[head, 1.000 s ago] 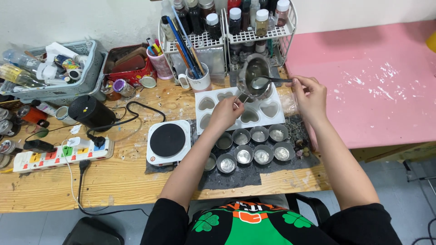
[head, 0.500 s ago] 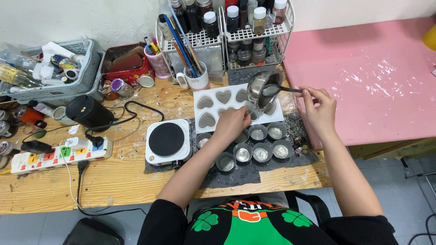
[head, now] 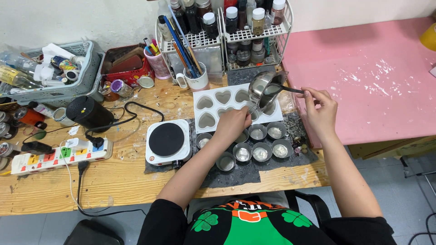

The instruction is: Pouring melted wax from a small pot into small metal tins using a spoon for candle production.

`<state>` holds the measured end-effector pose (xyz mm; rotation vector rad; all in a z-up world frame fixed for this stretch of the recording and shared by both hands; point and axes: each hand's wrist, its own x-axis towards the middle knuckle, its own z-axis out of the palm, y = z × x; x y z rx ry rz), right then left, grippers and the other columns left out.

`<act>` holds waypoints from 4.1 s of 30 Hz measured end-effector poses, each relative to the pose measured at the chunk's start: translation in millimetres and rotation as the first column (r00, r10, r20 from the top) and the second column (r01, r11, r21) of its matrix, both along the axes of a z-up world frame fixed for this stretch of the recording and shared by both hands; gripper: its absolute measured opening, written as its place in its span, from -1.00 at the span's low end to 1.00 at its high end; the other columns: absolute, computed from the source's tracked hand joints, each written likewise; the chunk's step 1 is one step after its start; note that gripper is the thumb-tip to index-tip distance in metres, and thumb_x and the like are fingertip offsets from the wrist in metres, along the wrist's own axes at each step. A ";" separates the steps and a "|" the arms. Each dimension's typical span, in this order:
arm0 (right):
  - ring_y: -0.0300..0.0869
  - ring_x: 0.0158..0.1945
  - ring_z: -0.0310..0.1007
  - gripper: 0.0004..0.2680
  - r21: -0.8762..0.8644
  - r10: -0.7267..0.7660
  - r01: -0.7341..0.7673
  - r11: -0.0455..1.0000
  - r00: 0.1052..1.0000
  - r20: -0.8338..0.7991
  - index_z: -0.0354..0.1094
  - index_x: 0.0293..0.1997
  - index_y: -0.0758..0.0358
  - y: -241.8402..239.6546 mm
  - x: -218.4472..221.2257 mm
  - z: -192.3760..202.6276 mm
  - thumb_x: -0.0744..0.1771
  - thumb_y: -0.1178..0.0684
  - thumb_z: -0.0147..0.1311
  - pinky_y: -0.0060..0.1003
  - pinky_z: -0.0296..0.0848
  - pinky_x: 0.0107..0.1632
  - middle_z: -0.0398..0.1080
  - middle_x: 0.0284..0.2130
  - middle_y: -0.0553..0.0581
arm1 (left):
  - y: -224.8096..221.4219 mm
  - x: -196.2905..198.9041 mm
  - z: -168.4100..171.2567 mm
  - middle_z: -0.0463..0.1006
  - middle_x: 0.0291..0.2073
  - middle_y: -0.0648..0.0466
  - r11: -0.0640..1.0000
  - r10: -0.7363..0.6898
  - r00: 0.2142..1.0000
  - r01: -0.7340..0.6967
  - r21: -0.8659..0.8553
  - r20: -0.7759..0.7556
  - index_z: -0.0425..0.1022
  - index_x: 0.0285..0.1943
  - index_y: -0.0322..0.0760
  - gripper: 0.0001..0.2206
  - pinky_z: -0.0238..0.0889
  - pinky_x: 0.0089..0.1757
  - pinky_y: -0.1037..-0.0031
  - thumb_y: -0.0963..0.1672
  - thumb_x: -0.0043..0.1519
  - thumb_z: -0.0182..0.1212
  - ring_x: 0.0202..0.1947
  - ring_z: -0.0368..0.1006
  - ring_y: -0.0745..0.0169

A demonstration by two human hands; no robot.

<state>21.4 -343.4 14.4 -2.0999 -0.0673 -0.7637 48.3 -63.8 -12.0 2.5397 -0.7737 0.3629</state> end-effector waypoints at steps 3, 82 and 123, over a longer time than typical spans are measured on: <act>-0.29 -0.19 0.47 -0.88 -0.014 0.031 -0.030 0.999 0.998 0.063 0.56 0.03 0.25 -1.2 1.4 -4.1 0.44 0.15 0.10 -0.39 0.43 -0.24 0.59 -0.23 0.04 | 2.4 -2.9 6.9 0.57 -0.54 -0.13 0.998 0.015 0.996 -0.020 -0.053 -0.085 0.49 -0.22 -0.34 -0.86 0.37 -0.38 0.09 -0.13 0.20 0.21 -0.46 0.53 -0.16; -0.28 -0.24 0.45 -0.87 -0.083 0.445 -0.440 0.894 0.894 0.051 0.56 0.02 0.24 167.5 12.4 37.2 0.41 0.16 0.12 -0.37 0.43 -0.33 0.60 -0.26 0.03 | 157.6 -83.1 27.6 0.52 -0.64 -0.14 0.946 0.287 0.957 -0.289 0.146 0.030 0.41 -0.28 -0.40 -0.84 0.37 -0.48 0.13 -0.14 0.23 0.18 -0.57 0.53 -0.16; -0.07 -0.13 0.47 -0.77 -0.335 0.519 -0.423 0.842 0.804 0.290 0.52 0.06 0.31 150.7 -19.3 29.0 0.30 0.32 0.20 -0.23 0.46 -0.09 0.57 -0.22 0.11 | 152.7 -104.5 27.2 0.52 -0.66 0.04 0.843 0.187 0.931 -0.316 0.436 0.314 0.37 -0.31 -0.32 -0.91 0.35 -0.58 0.46 -0.24 0.08 0.20 -0.60 0.56 0.20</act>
